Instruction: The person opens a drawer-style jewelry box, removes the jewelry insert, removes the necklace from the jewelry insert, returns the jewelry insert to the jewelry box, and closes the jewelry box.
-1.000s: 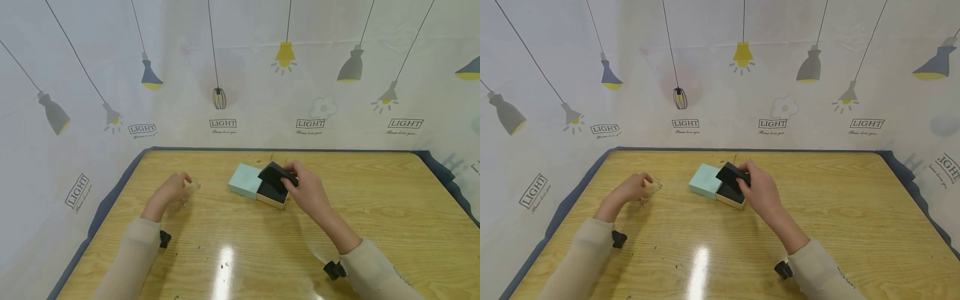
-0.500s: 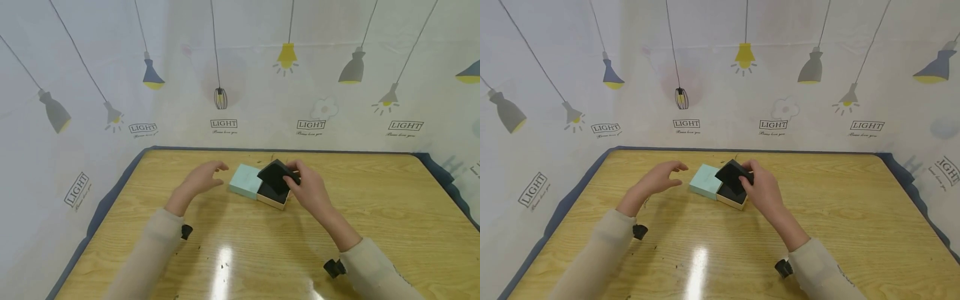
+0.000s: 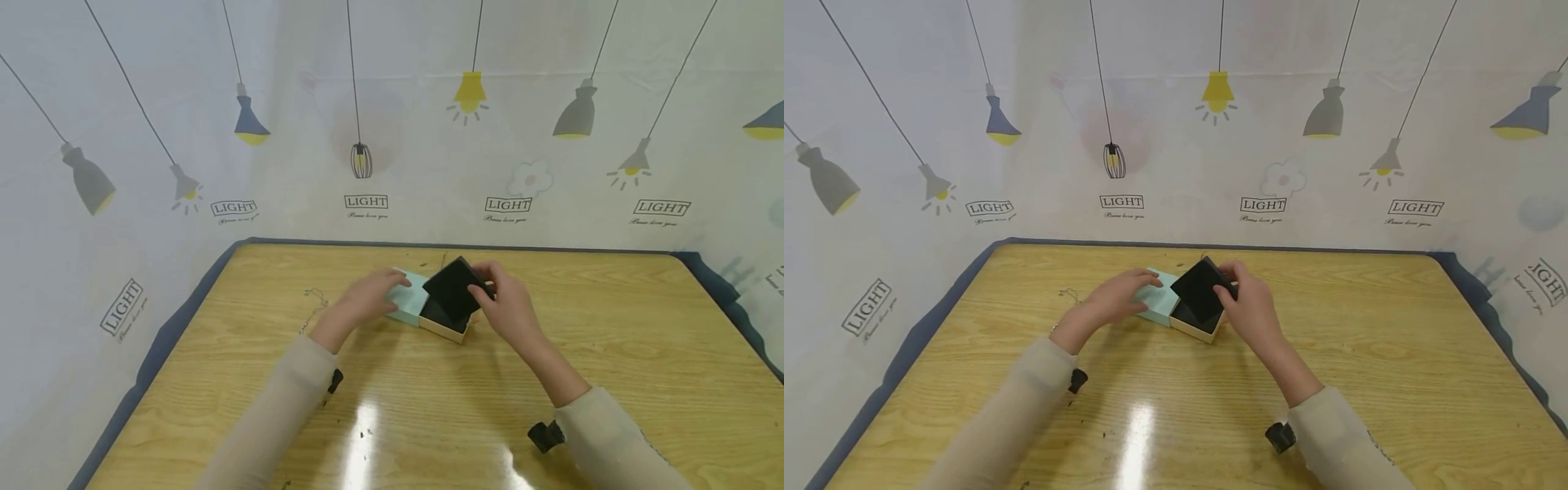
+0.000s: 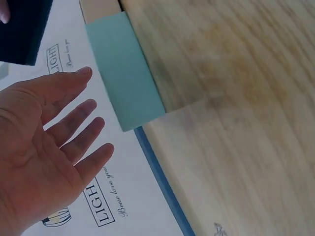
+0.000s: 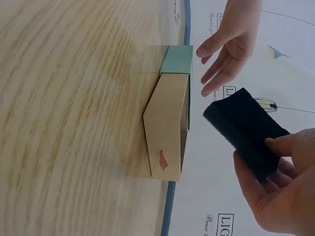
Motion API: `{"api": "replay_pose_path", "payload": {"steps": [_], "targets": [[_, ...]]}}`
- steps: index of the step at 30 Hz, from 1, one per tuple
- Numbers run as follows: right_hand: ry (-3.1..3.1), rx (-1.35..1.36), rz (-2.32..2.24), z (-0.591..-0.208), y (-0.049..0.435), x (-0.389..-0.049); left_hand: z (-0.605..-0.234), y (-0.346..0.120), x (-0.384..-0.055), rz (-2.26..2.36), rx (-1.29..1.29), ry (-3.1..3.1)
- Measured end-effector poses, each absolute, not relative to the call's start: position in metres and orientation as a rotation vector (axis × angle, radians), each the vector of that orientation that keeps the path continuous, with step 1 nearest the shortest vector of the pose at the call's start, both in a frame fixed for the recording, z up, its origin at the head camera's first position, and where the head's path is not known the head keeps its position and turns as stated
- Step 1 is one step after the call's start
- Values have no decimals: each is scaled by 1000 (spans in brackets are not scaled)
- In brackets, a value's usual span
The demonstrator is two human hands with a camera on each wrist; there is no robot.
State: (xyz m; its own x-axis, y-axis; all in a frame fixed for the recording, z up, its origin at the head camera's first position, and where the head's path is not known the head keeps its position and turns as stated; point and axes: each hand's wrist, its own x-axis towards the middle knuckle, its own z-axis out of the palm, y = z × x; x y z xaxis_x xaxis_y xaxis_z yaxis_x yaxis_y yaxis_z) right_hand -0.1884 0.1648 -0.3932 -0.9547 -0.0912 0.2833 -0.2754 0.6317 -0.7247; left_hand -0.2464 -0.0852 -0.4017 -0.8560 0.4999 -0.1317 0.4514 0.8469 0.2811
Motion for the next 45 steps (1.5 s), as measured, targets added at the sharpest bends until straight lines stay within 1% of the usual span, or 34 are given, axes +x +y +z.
{"api": "replay_pose_path", "payload": {"steps": [15,24,34,45], "targets": [[-2664,248,1251,-394,168,-189,-407,-80,-247,331,728,2818],[-2702,228,1178,-401,168,-199,-409,-77,-249,368,705,2811],[-2757,266,1074,-417,167,-209,-407,-76,-249,377,675,2799],[-2822,332,926,-422,160,-212,-405,-77,-247,384,677,2799]]}}
